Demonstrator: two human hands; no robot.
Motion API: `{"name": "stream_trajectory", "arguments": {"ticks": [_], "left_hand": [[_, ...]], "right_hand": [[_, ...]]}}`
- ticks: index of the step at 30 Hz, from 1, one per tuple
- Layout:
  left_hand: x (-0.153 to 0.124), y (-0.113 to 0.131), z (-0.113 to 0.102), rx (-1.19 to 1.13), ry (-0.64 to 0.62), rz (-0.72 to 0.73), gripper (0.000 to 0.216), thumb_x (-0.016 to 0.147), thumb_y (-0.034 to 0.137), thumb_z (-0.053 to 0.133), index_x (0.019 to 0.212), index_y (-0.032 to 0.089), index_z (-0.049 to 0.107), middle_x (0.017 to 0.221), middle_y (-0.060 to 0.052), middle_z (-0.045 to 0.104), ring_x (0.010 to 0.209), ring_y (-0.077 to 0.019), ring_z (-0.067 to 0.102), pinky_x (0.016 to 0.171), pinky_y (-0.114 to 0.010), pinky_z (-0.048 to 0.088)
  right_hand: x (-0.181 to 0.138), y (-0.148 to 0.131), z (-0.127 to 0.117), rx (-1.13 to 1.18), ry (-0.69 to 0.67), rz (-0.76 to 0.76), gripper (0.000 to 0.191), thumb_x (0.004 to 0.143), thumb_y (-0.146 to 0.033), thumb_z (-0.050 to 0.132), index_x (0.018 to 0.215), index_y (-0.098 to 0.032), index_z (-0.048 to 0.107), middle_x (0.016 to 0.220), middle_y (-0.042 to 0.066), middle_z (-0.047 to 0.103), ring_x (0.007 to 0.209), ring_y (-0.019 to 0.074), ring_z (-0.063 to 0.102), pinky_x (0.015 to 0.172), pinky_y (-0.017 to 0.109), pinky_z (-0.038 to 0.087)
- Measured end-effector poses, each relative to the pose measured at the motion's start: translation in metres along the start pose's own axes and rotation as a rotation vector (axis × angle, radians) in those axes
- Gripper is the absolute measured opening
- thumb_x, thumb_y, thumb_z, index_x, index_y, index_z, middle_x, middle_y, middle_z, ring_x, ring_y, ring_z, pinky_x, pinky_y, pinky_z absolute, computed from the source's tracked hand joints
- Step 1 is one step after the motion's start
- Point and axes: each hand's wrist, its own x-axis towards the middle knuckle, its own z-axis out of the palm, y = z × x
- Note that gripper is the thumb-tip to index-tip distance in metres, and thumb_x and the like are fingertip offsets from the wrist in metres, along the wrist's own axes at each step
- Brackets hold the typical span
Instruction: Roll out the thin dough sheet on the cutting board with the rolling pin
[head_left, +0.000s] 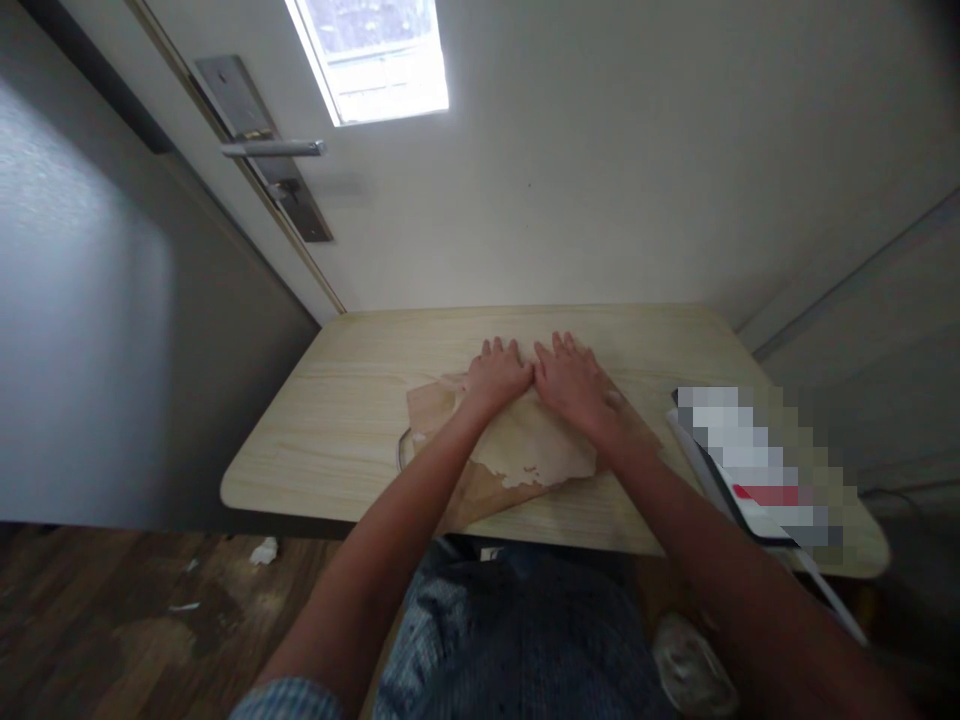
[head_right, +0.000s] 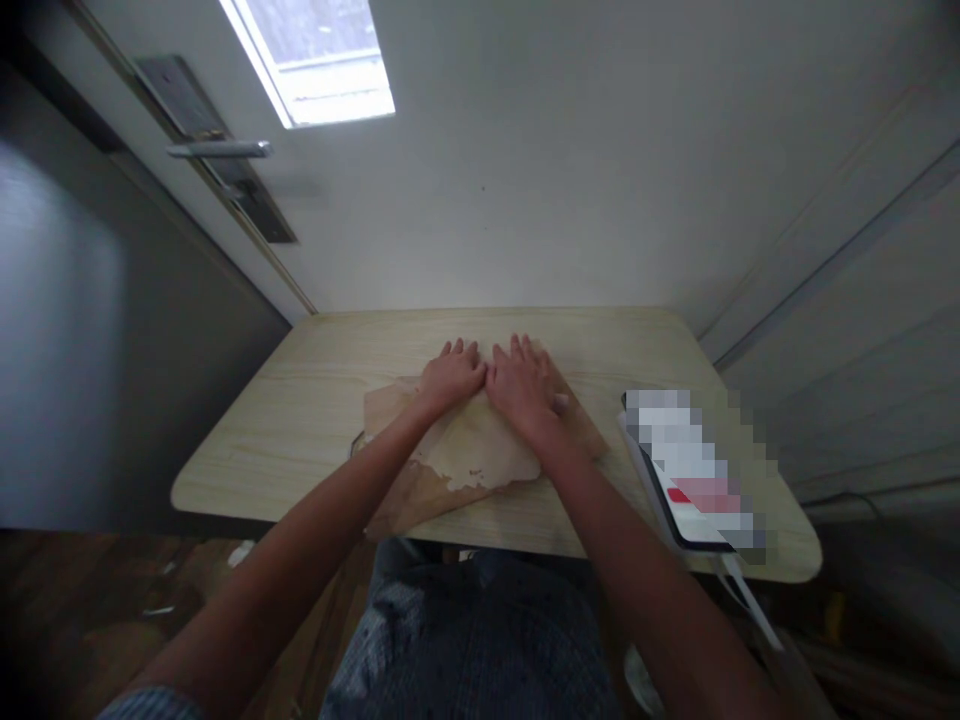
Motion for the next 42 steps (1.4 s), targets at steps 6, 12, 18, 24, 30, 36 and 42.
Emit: {"name": "stream_trajectory", "arguments": {"ticks": [6, 12, 18, 24, 30, 36, 42], "left_hand": [[-0.006, 0.003, -0.003, 0.001, 0.01, -0.068, 0.053, 0.085, 0.037, 0.035, 0.13, 0.01, 0.039, 0.137, -0.018, 0.039, 0.128, -0.0323, 0.032, 0.097, -0.042, 0.035], [-0.049, 0.002, 0.005, 0.058, 0.173, 0.044, 0.041, 0.089, 0.029, 0.026, 0.12, 0.015, 0.05, 0.131, -0.012, 0.048, 0.12, -0.0267, 0.044, 0.096, -0.044, 0.034], [-0.107, -0.002, 0.014, 0.029, 0.263, 0.071, 0.038, 0.091, 0.03, 0.028, 0.119, 0.019, 0.052, 0.132, -0.007, 0.049, 0.123, -0.0231, 0.04, 0.105, -0.049, 0.021], [-0.156, -0.005, 0.012, -0.032, 0.254, 0.102, 0.04, 0.091, 0.028, 0.032, 0.128, 0.017, 0.043, 0.134, -0.008, 0.047, 0.123, -0.0221, 0.041, 0.104, -0.05, 0.025], [-0.163, -0.018, 0.011, -0.019, 0.258, 0.068, 0.039, 0.09, 0.025, 0.036, 0.127, 0.016, 0.045, 0.133, -0.009, 0.047, 0.123, -0.0215, 0.042, 0.104, -0.047, 0.03], [-0.172, -0.032, 0.014, 0.037, 0.292, 0.067, 0.04, 0.089, 0.023, 0.037, 0.127, 0.014, 0.046, 0.132, -0.011, 0.048, 0.123, -0.0226, 0.043, 0.101, -0.045, 0.036], [-0.158, -0.038, 0.008, 0.044, 0.244, 0.029, 0.041, 0.091, 0.027, 0.034, 0.125, 0.009, 0.048, 0.131, -0.013, 0.048, 0.125, -0.0236, 0.04, 0.102, -0.043, 0.035]], "right_hand": [[-0.006, -0.003, -0.003, 0.019, -0.023, 0.063, 0.046, 0.089, -0.03, 0.031, 0.129, -0.014, 0.046, 0.142, 0.017, 0.032, 0.133, 0.0296, 0.022, 0.103, 0.049, 0.022], [-0.05, -0.014, -0.001, 0.019, 0.085, -0.021, 0.045, 0.092, -0.03, 0.022, 0.12, -0.015, 0.054, 0.133, 0.013, 0.046, 0.127, 0.027, 0.035, 0.101, 0.047, 0.024], [-0.101, -0.021, 0.004, 0.098, 0.209, -0.14, 0.04, 0.092, -0.027, 0.028, 0.122, -0.017, 0.052, 0.133, 0.009, 0.048, 0.123, 0.0232, 0.041, 0.103, 0.047, 0.02], [-0.138, -0.016, 0.001, 0.167, 0.216, -0.246, 0.038, 0.091, -0.024, 0.033, 0.126, -0.018, 0.048, 0.133, 0.004, 0.049, 0.124, 0.018, 0.04, 0.104, 0.042, 0.02], [-0.139, -0.003, -0.007, 0.153, 0.161, -0.287, 0.039, 0.091, -0.026, 0.033, 0.126, -0.018, 0.048, 0.133, 0.005, 0.048, 0.125, 0.0185, 0.039, 0.105, 0.043, 0.023], [-0.112, 0.025, 0.001, 0.181, 0.267, -0.129, 0.041, 0.091, -0.032, 0.028, 0.109, -0.017, 0.062, 0.126, 0.011, 0.054, 0.12, 0.0254, 0.044, 0.101, 0.058, 0.022], [-0.051, 0.028, 0.003, 0.262, 0.228, -0.105, 0.045, 0.091, -0.03, 0.027, 0.115, -0.008, 0.057, 0.126, 0.015, 0.053, 0.122, 0.0192, 0.043, 0.1, 0.038, 0.034]]}}
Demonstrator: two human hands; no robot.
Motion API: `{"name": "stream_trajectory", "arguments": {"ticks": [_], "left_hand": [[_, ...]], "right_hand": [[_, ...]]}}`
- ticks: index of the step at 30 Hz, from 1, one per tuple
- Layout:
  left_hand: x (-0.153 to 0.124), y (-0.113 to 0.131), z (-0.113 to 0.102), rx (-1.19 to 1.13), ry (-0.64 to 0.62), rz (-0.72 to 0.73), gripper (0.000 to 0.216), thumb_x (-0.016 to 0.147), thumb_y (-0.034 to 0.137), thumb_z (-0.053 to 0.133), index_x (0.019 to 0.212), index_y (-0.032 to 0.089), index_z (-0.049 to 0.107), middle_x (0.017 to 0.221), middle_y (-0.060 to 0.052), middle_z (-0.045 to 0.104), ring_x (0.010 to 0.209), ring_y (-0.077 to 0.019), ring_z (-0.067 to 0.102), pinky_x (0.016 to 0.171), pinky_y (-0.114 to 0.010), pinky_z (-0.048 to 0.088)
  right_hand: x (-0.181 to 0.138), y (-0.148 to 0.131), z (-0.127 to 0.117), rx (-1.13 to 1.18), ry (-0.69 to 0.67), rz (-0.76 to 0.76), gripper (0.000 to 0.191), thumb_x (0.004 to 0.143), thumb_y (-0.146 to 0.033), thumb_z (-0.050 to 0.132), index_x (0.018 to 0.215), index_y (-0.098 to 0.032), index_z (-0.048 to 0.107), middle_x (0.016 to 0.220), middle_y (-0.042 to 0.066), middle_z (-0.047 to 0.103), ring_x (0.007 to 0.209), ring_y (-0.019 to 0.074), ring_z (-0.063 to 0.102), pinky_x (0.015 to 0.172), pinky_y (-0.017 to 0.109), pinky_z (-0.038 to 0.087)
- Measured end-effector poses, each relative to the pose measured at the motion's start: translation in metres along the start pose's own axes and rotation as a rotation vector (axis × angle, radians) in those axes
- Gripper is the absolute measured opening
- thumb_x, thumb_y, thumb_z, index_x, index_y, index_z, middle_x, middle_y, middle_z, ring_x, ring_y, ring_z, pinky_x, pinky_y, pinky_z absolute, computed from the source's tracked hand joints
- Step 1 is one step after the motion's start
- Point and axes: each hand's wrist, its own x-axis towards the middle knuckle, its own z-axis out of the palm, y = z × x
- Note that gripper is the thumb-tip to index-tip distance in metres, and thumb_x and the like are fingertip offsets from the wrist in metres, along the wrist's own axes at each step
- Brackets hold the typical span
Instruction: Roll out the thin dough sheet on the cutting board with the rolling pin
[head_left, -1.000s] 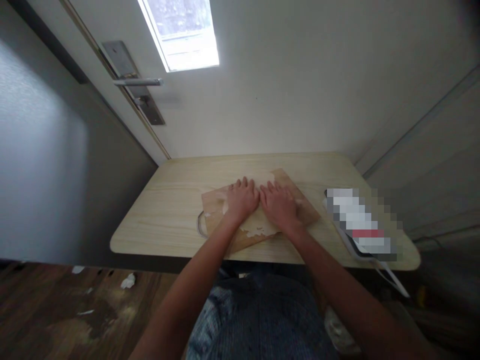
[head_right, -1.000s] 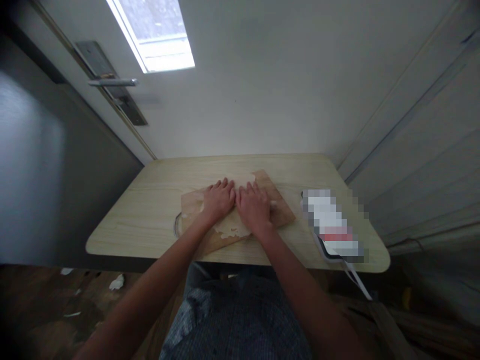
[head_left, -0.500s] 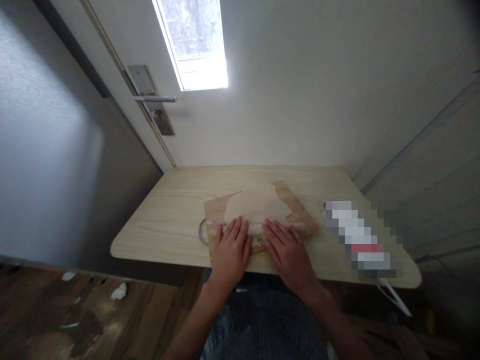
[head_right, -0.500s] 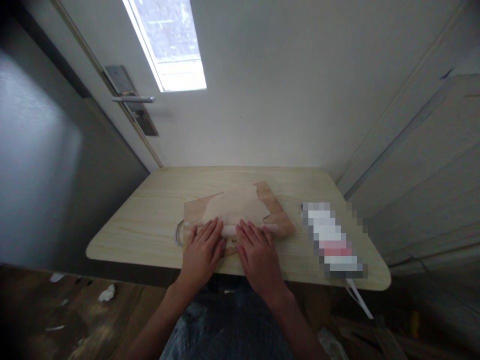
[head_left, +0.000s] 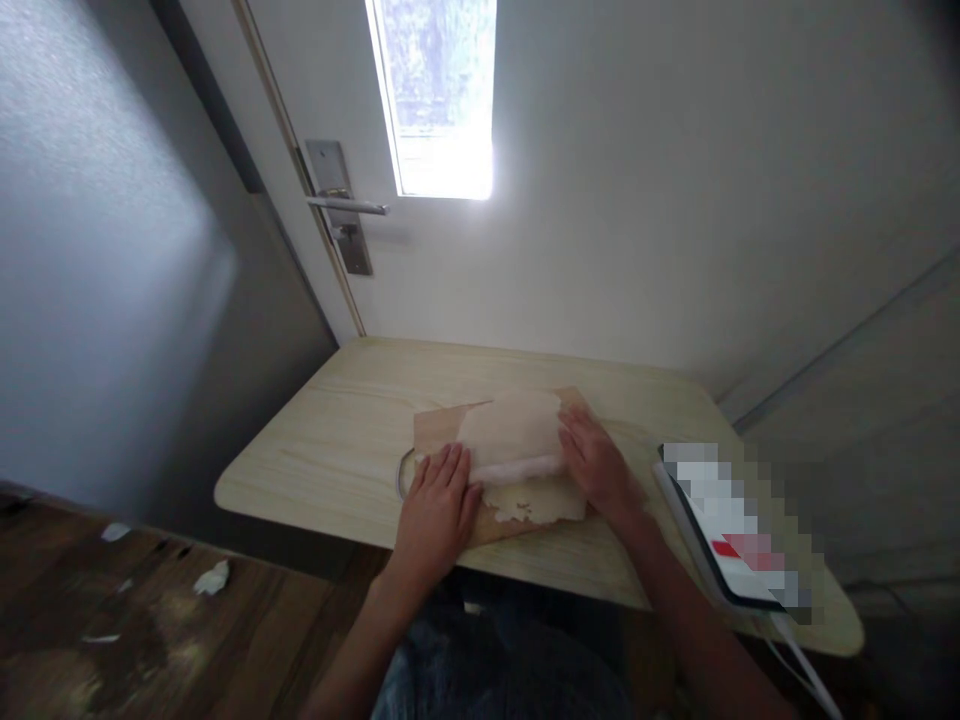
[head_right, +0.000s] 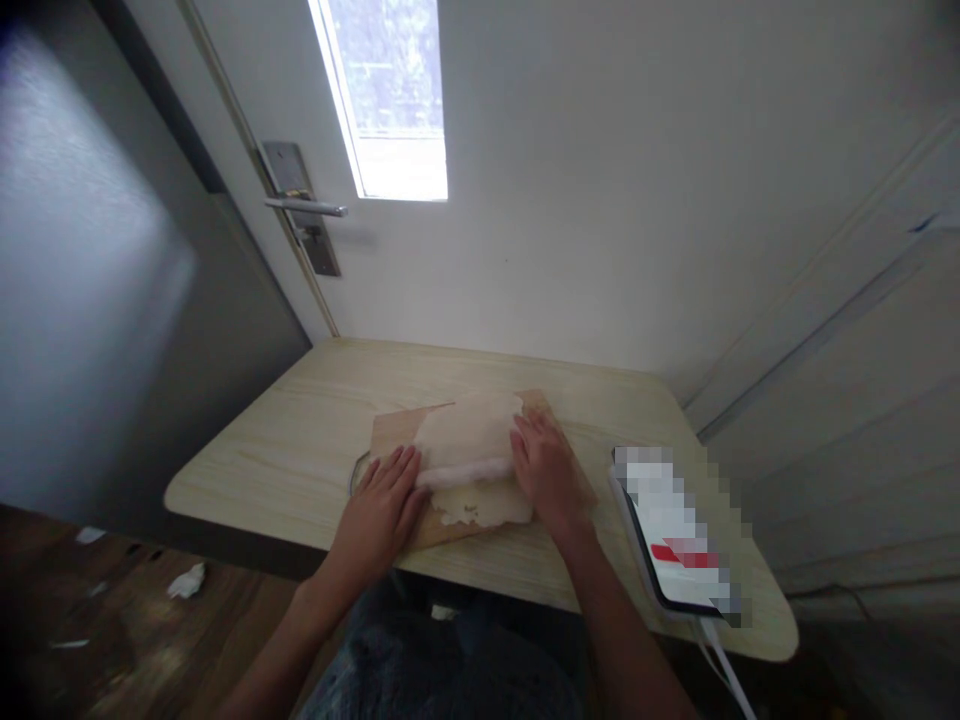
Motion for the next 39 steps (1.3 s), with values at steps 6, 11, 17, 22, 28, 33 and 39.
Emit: {"name": "stream_trajectory", "arguments": {"ticks": [6, 11, 17, 22, 28, 33, 39], "left_hand": [[0.037, -0.014, -0.002, 0.016, -0.11, -0.134, 0.044, 0.093, 0.031, 0.028, 0.127, 0.008, 0.045, 0.134, -0.015, 0.043, 0.127, -0.0247, 0.037, 0.102, -0.042, 0.034], [0.061, -0.027, 0.0, 0.009, -0.183, -0.274, 0.046, 0.093, 0.03, 0.025, 0.134, 0.013, 0.035, 0.14, -0.014, 0.035, 0.13, -0.0312, 0.028, 0.099, -0.054, 0.031], [0.066, -0.03, -0.002, 0.048, -0.256, -0.215, 0.047, 0.09, 0.023, 0.027, 0.136, 0.015, 0.033, 0.141, -0.012, 0.034, 0.132, -0.029, 0.026, 0.1, -0.051, 0.032], [0.051, -0.028, -0.003, 0.083, -0.205, -0.117, 0.048, 0.088, 0.023, 0.027, 0.135, 0.016, 0.036, 0.142, -0.009, 0.034, 0.132, -0.0277, 0.025, 0.104, -0.047, 0.029], [0.037, -0.024, -0.004, 0.064, -0.166, -0.08, 0.046, 0.089, 0.026, 0.025, 0.13, 0.014, 0.043, 0.137, -0.007, 0.042, 0.13, -0.025, 0.031, 0.104, -0.047, 0.03], [0.022, -0.022, -0.002, 0.037, -0.135, -0.031, 0.048, 0.09, 0.029, 0.023, 0.132, 0.014, 0.039, 0.139, -0.006, 0.039, 0.132, -0.0254, 0.028, 0.104, -0.047, 0.03], [-0.003, -0.019, 0.001, -0.001, -0.076, 0.007, 0.047, 0.092, 0.029, 0.023, 0.136, 0.016, 0.032, 0.142, -0.006, 0.035, 0.135, -0.0225, 0.021, 0.106, -0.045, 0.027]], "right_hand": [[0.051, -0.01, 0.013, -0.202, -0.183, 0.037, 0.044, 0.091, -0.027, 0.025, 0.126, -0.013, 0.048, 0.132, 0.014, 0.047, 0.124, 0.0227, 0.04, 0.101, 0.046, 0.029], [0.059, -0.01, 0.024, -0.251, -0.249, 0.027, 0.045, 0.089, -0.025, 0.029, 0.13, -0.013, 0.044, 0.138, 0.018, 0.039, 0.128, 0.0278, 0.033, 0.103, 0.048, 0.023], [0.044, -0.014, 0.016, -0.328, -0.282, 0.005, 0.048, 0.088, -0.02, 0.026, 0.134, -0.013, 0.039, 0.139, 0.017, 0.038, 0.128, 0.0274, 0.033, 0.102, 0.045, 0.027], [0.018, -0.019, 0.006, -0.313, -0.228, 0.001, 0.049, 0.086, -0.017, 0.027, 0.133, -0.011, 0.04, 0.138, 0.015, 0.04, 0.127, 0.0258, 0.035, 0.101, 0.042, 0.03], [-0.005, -0.02, 0.006, -0.25, -0.139, -0.004, 0.045, 0.089, -0.024, 0.025, 0.121, -0.007, 0.053, 0.129, 0.011, 0.052, 0.125, 0.0242, 0.037, 0.104, 0.043, 0.026], [-0.024, -0.019, 0.003, -0.196, -0.096, -0.021, 0.045, 0.089, -0.024, 0.026, 0.122, -0.009, 0.052, 0.129, 0.011, 0.052, 0.126, 0.0228, 0.038, 0.104, 0.043, 0.028], [-0.056, -0.019, -0.001, -0.184, -0.072, -0.062, 0.045, 0.09, -0.027, 0.027, 0.124, -0.007, 0.049, 0.13, 0.013, 0.05, 0.126, 0.0224, 0.037, 0.106, 0.044, 0.025]]}}
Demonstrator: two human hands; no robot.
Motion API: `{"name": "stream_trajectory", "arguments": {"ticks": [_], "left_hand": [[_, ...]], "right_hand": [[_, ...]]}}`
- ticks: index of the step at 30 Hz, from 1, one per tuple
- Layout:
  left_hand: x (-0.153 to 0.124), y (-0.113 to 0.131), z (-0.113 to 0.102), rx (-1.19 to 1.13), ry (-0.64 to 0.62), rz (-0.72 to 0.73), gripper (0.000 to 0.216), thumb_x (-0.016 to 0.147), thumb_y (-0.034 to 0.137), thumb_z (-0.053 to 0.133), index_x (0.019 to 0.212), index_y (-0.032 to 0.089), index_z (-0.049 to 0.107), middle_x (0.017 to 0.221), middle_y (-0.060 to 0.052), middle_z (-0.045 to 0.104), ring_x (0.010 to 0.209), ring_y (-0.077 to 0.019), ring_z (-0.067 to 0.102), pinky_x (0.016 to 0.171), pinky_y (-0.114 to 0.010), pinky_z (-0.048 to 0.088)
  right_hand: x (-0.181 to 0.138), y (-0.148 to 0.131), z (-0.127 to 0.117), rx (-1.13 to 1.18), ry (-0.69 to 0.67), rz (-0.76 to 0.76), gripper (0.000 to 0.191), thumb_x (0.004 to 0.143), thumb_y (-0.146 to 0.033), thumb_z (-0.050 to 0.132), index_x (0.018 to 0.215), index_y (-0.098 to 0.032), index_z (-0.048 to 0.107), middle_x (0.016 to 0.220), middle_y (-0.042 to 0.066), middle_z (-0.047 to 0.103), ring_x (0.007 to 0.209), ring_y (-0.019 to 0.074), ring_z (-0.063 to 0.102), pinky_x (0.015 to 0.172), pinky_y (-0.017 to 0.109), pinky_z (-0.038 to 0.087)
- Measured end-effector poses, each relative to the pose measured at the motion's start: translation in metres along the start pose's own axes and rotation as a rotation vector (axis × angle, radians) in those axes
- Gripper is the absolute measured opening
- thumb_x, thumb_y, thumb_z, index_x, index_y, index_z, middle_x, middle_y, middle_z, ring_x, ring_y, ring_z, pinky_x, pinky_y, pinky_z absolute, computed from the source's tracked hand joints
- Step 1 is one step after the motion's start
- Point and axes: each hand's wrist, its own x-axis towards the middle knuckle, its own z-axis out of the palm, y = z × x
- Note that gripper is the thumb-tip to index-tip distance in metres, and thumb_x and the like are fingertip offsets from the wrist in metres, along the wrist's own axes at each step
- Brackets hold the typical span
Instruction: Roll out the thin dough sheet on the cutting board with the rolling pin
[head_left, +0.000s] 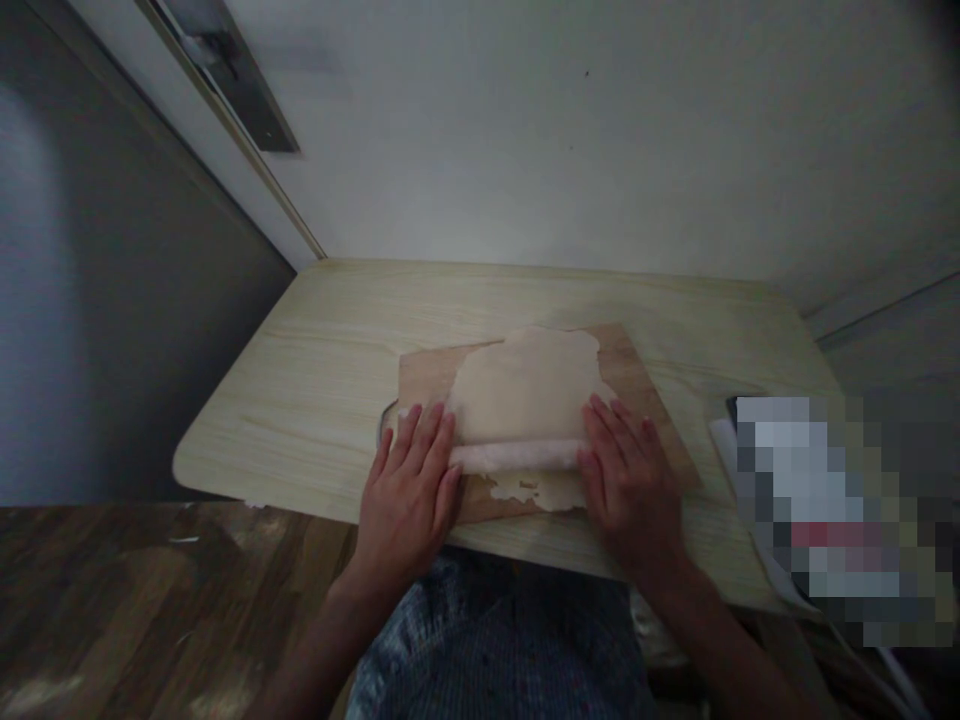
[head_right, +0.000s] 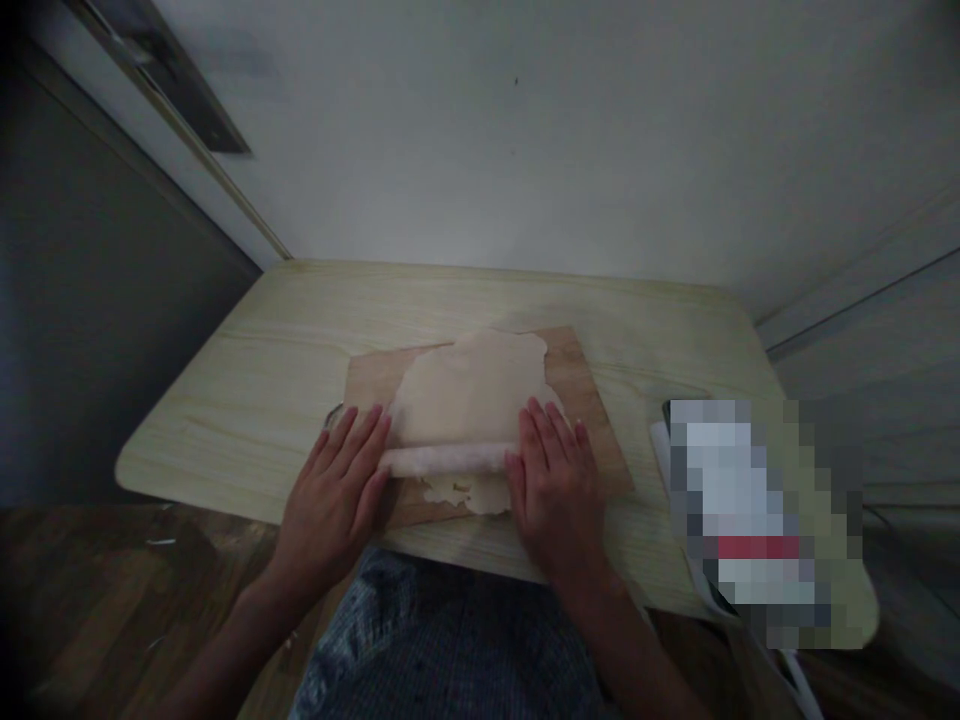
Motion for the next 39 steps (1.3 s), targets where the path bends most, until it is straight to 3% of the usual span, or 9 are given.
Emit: {"name": "stream_trajectory", "arguments": {"ticks": [13, 19, 24, 30, 34, 39], "left_hand": [[-0.032, 0.011, 0.0, 0.034, -0.018, 0.005, 0.047, 0.092, 0.03, 0.026, 0.137, 0.016, 0.028, 0.142, -0.007, 0.034, 0.133, -0.0227, 0.026, 0.106, -0.048, 0.026], [-0.049, 0.015, 0.002, 0.056, 0.051, 0.041, 0.05, 0.092, 0.031, 0.029, 0.139, 0.015, 0.021, 0.141, -0.009, 0.036, 0.131, -0.0254, 0.03, 0.103, -0.05, 0.029], [-0.059, 0.015, 0.003, 0.013, 0.115, 0.071, 0.049, 0.092, 0.027, 0.035, 0.138, 0.015, 0.026, 0.137, -0.011, 0.041, 0.127, -0.0259, 0.035, 0.1, -0.05, 0.032], [-0.046, -0.007, 0.008, -0.223, 0.269, 0.177, 0.03, 0.088, 0.018, 0.044, 0.117, 0.017, 0.053, 0.112, -0.009, 0.061, 0.103, -0.021, 0.054, 0.087, -0.04, 0.046], [-0.037, -0.015, 0.007, -0.263, 0.295, 0.26, 0.027, 0.087, 0.019, 0.048, 0.112, 0.015, 0.056, 0.104, -0.009, 0.063, 0.094, -0.0206, 0.054, 0.078, -0.037, 0.049], [-0.016, -0.007, 0.002, -0.202, 0.258, 0.345, 0.025, 0.088, 0.023, 0.045, 0.108, 0.013, 0.057, 0.098, -0.01, 0.063, 0.088, -0.0219, 0.055, 0.074, -0.038, 0.048]], "right_hand": [[-0.033, -0.004, -0.003, 0.077, 0.09, -0.022, 0.04, 0.09, -0.028, 0.033, 0.124, -0.013, 0.045, 0.129, 0.015, 0.05, 0.123, 0.0235, 0.04, 0.103, 0.045, 0.029], [-0.049, -0.007, -0.005, 0.108, 0.144, -0.066, 0.044, 0.088, -0.027, 0.037, 0.129, -0.012, 0.039, 0.131, 0.016, 0.047, 0.125, 0.0254, 0.037, 0.1, 0.048, 0.032], [-0.057, 0.0, -0.009, 0.122, 0.198, -0.145, 0.044, 0.087, -0.019, 0.042, 0.13, -0.013, 0.04, 0.125, 0.013, 0.053, 0.122, 0.0232, 0.041, 0.098, 0.043, 0.038], [-0.045, 0.025, -0.018, 0.101, 0.176, -0.267, 0.028, 0.087, -0.02, 0.044, 0.111, -0.017, 0.058, 0.107, 0.008, 0.064, 0.099, 0.02, 0.057, 0.085, 0.036, 0.048], [-0.035, 0.035, -0.028, -0.005, 0.118, -0.356, 0.025, 0.086, -0.018, 0.045, 0.102, -0.014, 0.063, 0.099, 0.01, 0.066, 0.089, 0.0214, 0.06, 0.077, 0.036, 0.05], [-0.016, 0.048, -0.041, -0.042, 0.103, -0.357, 0.025, 0.086, -0.019, 0.044, 0.101, -0.012, 0.063, 0.099, 0.011, 0.066, 0.09, 0.0221, 0.06, 0.073, 0.034, 0.051]]}}
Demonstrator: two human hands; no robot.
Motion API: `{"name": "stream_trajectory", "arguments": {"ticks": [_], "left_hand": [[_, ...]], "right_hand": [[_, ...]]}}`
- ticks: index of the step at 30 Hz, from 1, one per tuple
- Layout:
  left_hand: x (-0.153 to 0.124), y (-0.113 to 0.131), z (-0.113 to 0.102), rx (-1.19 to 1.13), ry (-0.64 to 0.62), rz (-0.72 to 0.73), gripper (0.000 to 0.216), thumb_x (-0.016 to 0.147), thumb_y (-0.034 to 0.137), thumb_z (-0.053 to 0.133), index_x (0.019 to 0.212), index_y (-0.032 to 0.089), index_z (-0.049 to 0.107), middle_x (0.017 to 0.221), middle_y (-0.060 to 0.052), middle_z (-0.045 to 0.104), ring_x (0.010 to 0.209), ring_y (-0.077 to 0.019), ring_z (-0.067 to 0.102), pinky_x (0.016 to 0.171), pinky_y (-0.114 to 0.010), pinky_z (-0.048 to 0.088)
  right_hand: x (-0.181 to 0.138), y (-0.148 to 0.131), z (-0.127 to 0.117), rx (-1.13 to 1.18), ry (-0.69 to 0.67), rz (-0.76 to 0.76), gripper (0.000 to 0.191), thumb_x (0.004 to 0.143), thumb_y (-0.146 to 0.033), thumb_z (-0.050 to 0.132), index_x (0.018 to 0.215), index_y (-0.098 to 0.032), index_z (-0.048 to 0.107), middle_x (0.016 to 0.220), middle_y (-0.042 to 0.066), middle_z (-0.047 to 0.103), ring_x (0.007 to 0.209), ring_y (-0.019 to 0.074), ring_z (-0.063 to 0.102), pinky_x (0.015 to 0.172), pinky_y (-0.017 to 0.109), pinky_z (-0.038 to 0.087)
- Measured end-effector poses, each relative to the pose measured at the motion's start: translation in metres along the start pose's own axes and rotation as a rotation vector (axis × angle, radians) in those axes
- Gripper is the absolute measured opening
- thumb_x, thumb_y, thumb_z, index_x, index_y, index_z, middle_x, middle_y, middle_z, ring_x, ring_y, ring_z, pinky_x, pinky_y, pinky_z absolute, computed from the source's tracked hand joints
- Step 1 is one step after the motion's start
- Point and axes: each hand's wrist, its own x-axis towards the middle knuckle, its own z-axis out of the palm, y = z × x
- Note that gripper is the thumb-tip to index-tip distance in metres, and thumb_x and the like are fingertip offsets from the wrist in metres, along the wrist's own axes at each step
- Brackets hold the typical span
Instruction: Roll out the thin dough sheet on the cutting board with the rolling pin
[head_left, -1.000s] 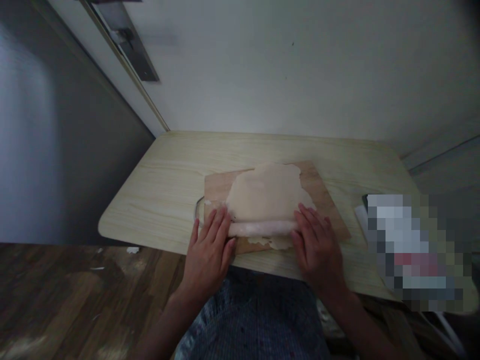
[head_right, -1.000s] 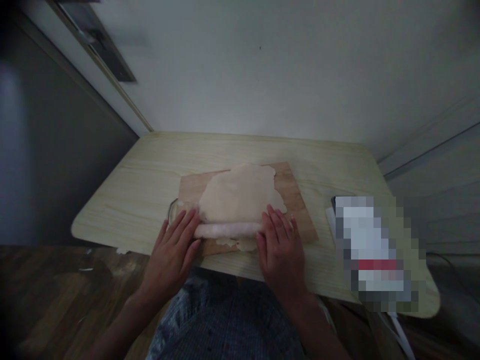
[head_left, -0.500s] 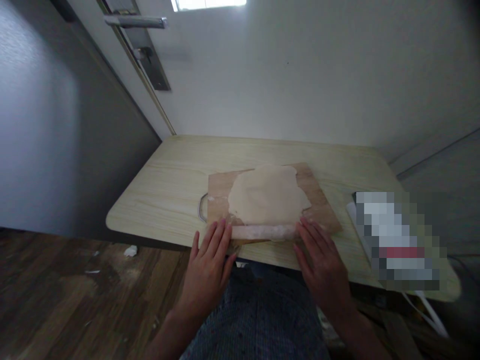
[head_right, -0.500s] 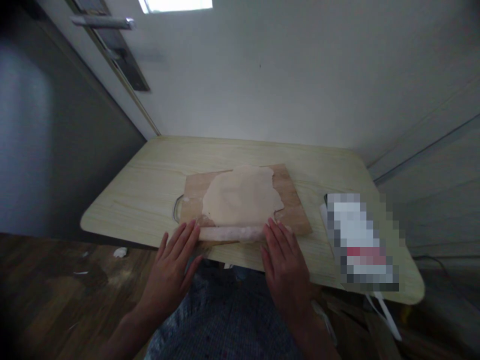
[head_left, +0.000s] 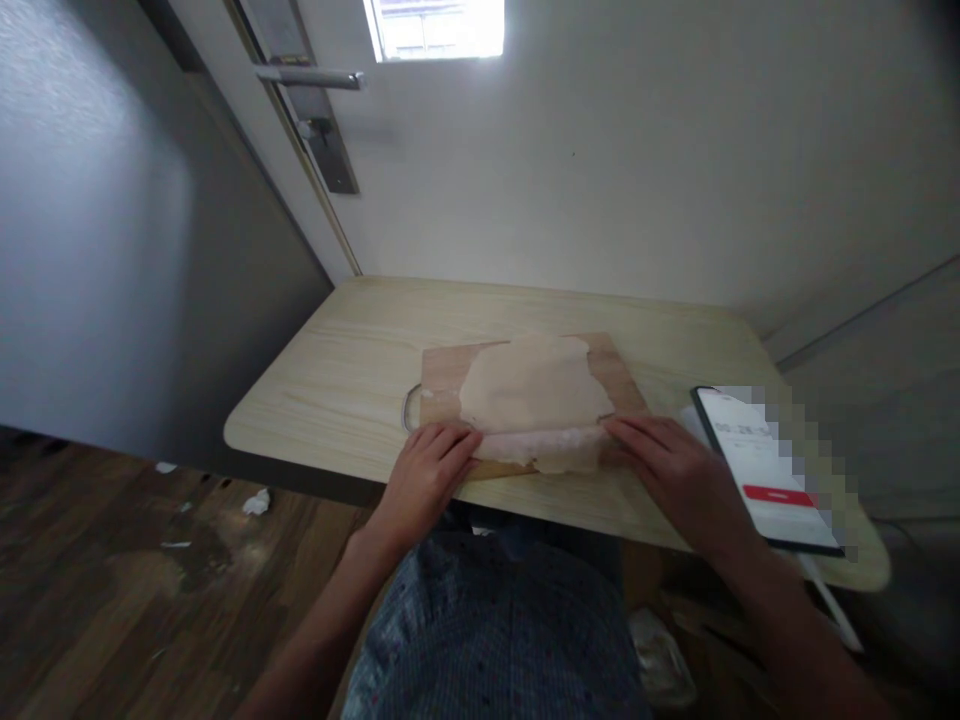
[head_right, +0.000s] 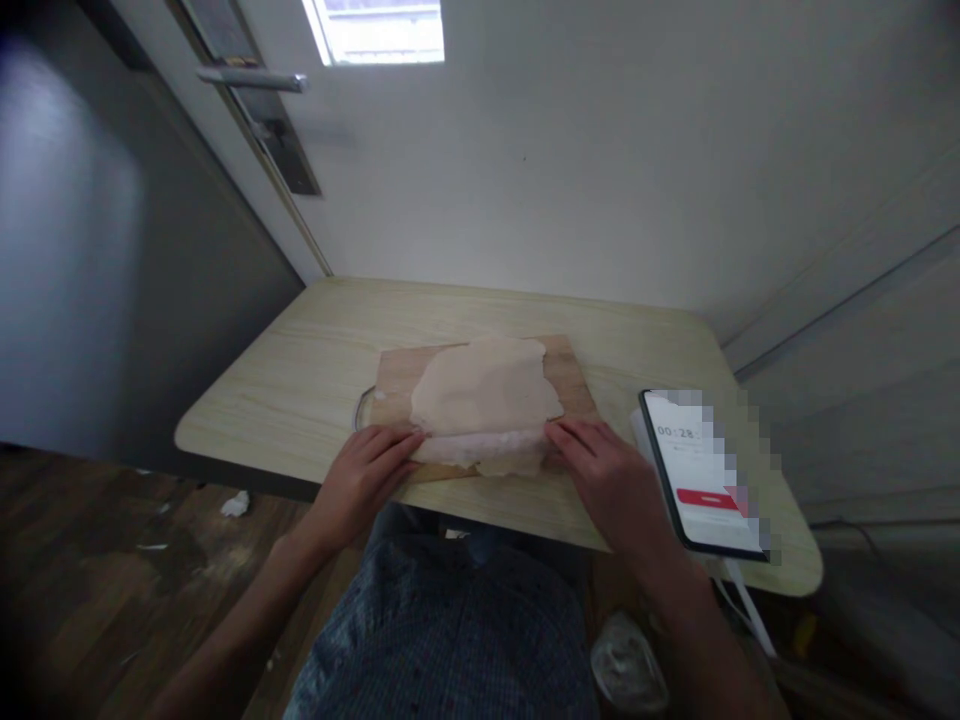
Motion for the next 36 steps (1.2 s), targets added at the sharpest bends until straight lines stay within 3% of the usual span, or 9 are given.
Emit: {"name": "stream_trajectory", "arguments": {"ticks": [4, 9, 15, 20, 27, 32, 36], "left_hand": [[0.022, 0.004, 0.009, 0.028, -0.03, -0.036, 0.025, 0.088, 0.023, 0.045, 0.105, 0.012, 0.059, 0.095, -0.01, 0.064, 0.088, -0.0224, 0.054, 0.076, -0.038, 0.047], [0.03, 0.009, 0.011, 0.033, -0.056, -0.149, 0.024, 0.086, 0.02, 0.049, 0.106, 0.013, 0.06, 0.097, -0.009, 0.064, 0.09, -0.0229, 0.054, 0.079, -0.038, 0.045], [0.042, 0.01, 0.009, 0.001, -0.072, -0.264, 0.021, 0.087, 0.026, 0.047, 0.092, 0.012, 0.063, 0.096, -0.01, 0.063, 0.09, -0.0226, 0.056, 0.082, -0.039, 0.045], [0.063, 0.014, 0.017, 0.025, -0.093, -0.375, 0.026, 0.088, 0.022, 0.042, 0.108, 0.011, 0.056, 0.11, -0.012, 0.059, 0.101, -0.0236, 0.054, 0.089, -0.039, 0.043], [0.086, 0.005, 0.031, 0.106, -0.127, -0.537, 0.045, 0.086, 0.015, 0.036, 0.129, 0.004, 0.036, 0.129, -0.022, 0.046, 0.119, -0.03, 0.044, 0.095, -0.047, 0.038], [0.095, -0.016, 0.042, 0.047, -0.138, -0.588, 0.053, 0.084, 0.021, 0.04, 0.133, 0.007, 0.03, 0.134, -0.023, 0.041, 0.124, -0.0336, 0.038, 0.095, -0.053, 0.036], [0.101, -0.018, 0.039, 0.049, -0.219, -0.631, 0.057, 0.086, 0.034, 0.04, 0.135, 0.008, 0.029, 0.137, -0.023, 0.036, 0.128, -0.0372, 0.03, 0.097, -0.058, 0.03]], "right_hand": [[0.014, 0.02, -0.001, 0.015, -0.034, 0.04, 0.026, 0.086, -0.019, 0.043, 0.101, -0.011, 0.063, 0.099, 0.012, 0.065, 0.09, 0.0223, 0.06, 0.071, 0.033, 0.052], [0.021, 0.035, 0.008, 0.128, -0.147, 0.132, 0.027, 0.083, -0.018, 0.044, 0.104, -0.013, 0.061, 0.103, 0.011, 0.064, 0.093, 0.0224, 0.06, 0.077, 0.037, 0.052], [0.026, 0.044, 0.01, 0.385, -0.265, 0.196, 0.037, 0.08, -0.027, 0.05, 0.115, -0.017, 0.056, 0.119, 0.01, 0.059, 0.11, 0.0231, 0.054, 0.094, 0.043, 0.043], [0.043, 0.038, 0.011, 0.49, -0.223, 0.328, 0.046, 0.085, -0.037, 0.041, 0.126, -0.018, 0.049, 0.126, 0.008, 0.054, 0.114, 0.0225, 0.052, 0.095, 0.041, 0.042], [0.082, 0.027, 0.04, 0.27, -0.147, 0.548, 0.047, 0.088, -0.026, 0.032, 0.131, -0.011, 0.043, 0.126, 0.013, 0.054, 0.113, 0.0257, 0.052, 0.097, 0.045, 0.039], [0.092, 0.032, 0.061, 0.1, -0.138, 0.501, 0.048, 0.087, -0.02, 0.028, 0.133, -0.012, 0.039, 0.136, 0.016, 0.041, 0.126, 0.0299, 0.037, 0.098, 0.058, 0.031], [0.084, 0.032, 0.062, 0.036, -0.171, 0.478, 0.048, 0.088, -0.022, 0.027, 0.134, -0.009, 0.037, 0.136, 0.019, 0.04, 0.125, 0.0329, 0.037, 0.096, 0.06, 0.031]]}}
